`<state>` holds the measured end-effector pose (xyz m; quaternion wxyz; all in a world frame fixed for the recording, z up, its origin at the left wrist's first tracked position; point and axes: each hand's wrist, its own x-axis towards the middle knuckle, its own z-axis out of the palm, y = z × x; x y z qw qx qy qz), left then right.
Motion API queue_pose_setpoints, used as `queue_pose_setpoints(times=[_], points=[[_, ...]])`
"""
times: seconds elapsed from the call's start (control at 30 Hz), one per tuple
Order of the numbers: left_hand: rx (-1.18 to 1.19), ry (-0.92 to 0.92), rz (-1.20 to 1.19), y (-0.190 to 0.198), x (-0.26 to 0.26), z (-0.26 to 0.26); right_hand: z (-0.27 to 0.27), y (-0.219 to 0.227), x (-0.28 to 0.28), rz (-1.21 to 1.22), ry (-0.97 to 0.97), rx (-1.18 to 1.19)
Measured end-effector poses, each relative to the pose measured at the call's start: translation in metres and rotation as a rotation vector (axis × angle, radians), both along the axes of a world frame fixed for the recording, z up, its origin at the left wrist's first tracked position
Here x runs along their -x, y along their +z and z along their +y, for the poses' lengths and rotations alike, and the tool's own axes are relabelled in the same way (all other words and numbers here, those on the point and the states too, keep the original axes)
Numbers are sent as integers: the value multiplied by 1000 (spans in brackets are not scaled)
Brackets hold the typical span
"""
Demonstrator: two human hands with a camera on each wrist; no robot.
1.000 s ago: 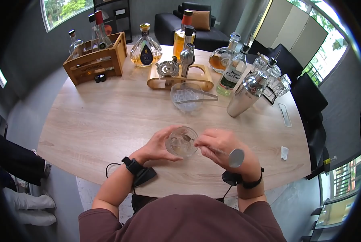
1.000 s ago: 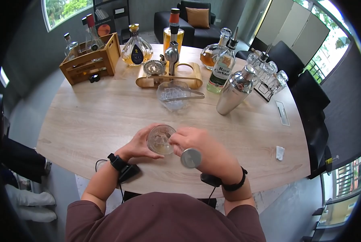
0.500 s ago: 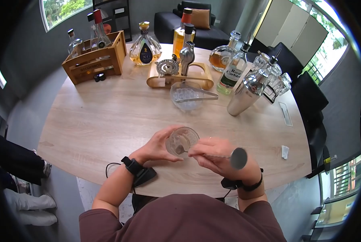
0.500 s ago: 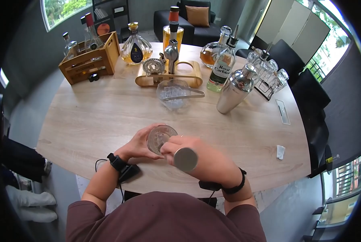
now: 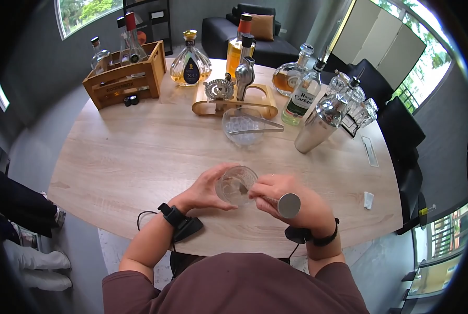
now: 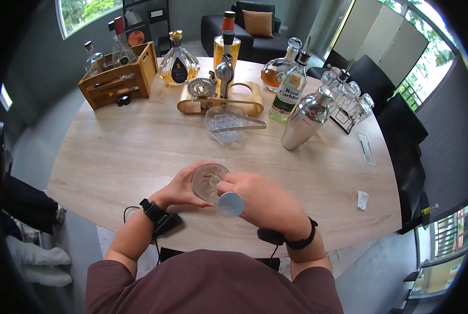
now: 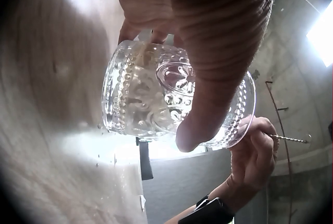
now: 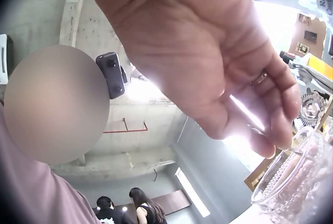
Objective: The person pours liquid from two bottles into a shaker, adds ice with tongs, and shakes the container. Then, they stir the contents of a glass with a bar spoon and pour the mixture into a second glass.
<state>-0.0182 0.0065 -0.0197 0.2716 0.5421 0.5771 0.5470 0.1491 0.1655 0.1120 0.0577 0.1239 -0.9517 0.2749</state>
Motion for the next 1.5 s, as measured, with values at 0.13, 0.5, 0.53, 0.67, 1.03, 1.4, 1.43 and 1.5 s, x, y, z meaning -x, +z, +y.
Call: queue_pose_setpoints(times=[0.13, 0.5, 0.53, 0.67, 1.03, 1.4, 1.43, 1.5], points=[[29, 9, 34, 3, -2, -2, -5, 6, -2, -32, 84, 124], [18, 10, -38, -1, 0, 0, -3, 20, -11, 27, 48, 125], [18, 11, -37, 0, 0, -1, -2, 23, -13, 68, 6, 161], [-3, 29, 14, 3, 1, -2, 0, 33, -20, 142, -75, 138], [7, 39, 11, 7, 0, -3, 3, 36, -27, 205, -105, 145], [-3, 34, 9, 6, 0, -3, 1, 38, -27, 217, -114, 98], [-2, 34, 8, 6, 0, -3, 1, 38, -27, 222, -110, 96], [37, 29, -24, 5, -1, -3, 0, 37, -27, 225, -107, 97]])
